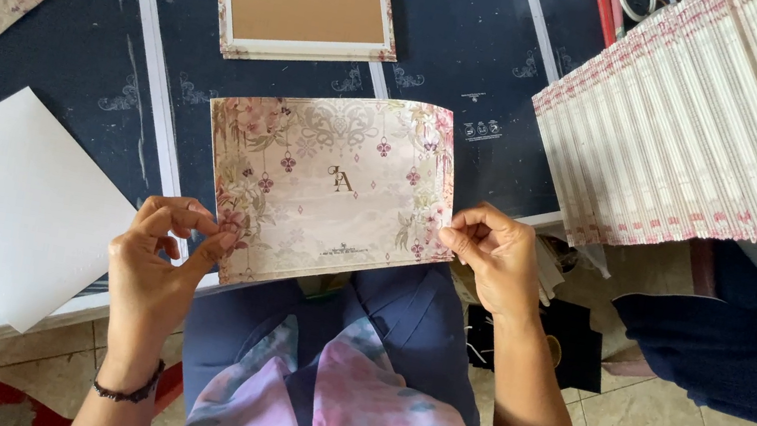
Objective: The person inserts white paper sheets into patterned book covers one by one. They repeatedly pick up a cover, place a sheet inside, and stack the assembled unit on a growing pile on the table.
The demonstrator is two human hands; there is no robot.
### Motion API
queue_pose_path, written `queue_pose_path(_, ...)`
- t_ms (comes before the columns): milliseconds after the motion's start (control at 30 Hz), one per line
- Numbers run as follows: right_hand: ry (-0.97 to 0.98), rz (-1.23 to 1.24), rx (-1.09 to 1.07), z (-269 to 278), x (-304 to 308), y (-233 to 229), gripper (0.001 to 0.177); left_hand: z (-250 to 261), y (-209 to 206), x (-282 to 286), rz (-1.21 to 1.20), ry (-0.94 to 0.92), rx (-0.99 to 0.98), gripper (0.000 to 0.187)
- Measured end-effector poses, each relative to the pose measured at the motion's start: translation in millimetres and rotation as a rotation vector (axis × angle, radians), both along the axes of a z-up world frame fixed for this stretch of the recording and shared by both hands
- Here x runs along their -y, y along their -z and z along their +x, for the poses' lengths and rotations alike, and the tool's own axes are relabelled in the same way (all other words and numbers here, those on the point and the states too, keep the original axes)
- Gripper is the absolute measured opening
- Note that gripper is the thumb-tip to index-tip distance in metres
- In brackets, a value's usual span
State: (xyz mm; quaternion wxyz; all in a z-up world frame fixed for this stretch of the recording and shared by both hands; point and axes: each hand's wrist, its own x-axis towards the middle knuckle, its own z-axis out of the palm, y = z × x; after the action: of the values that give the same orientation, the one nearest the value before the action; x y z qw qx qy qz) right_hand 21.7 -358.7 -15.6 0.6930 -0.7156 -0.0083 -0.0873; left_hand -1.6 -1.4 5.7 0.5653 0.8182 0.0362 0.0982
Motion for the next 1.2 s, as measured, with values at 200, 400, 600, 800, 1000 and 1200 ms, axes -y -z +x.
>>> queue_pose_path(200,-0.002,-0.028,0.023,-1,2,6,0.016,1,3,1,0.024,0.002,0.026,0.017)
queue_pose_path(400,-0.008,-0.062,0.018,-1,6,6,0.016,3,8,-2,-0.002,0.017,0.049,0.018)
queue_pose_path(600,-0.012,-0.077,0.018,-1,7,6,0.016,4,4,0,-0.005,0.026,0.059,0.017)
queue_pose_path(800,-0.008,-0.082,0.036,1,23,32,0.021,7,10,-3,-0.021,0.040,0.085,0.021)
queue_pose_path(1000,-0.048,-0.455,0.011,-11,20,-3,0.024,9,3,-3,-0.007,0.155,0.088,0.028)
queue_pose_path(1200,-0.206,-0.769,0.036,-1,14,-44,0.043,17,7,-18,0.091,0.190,0.036,0.052)
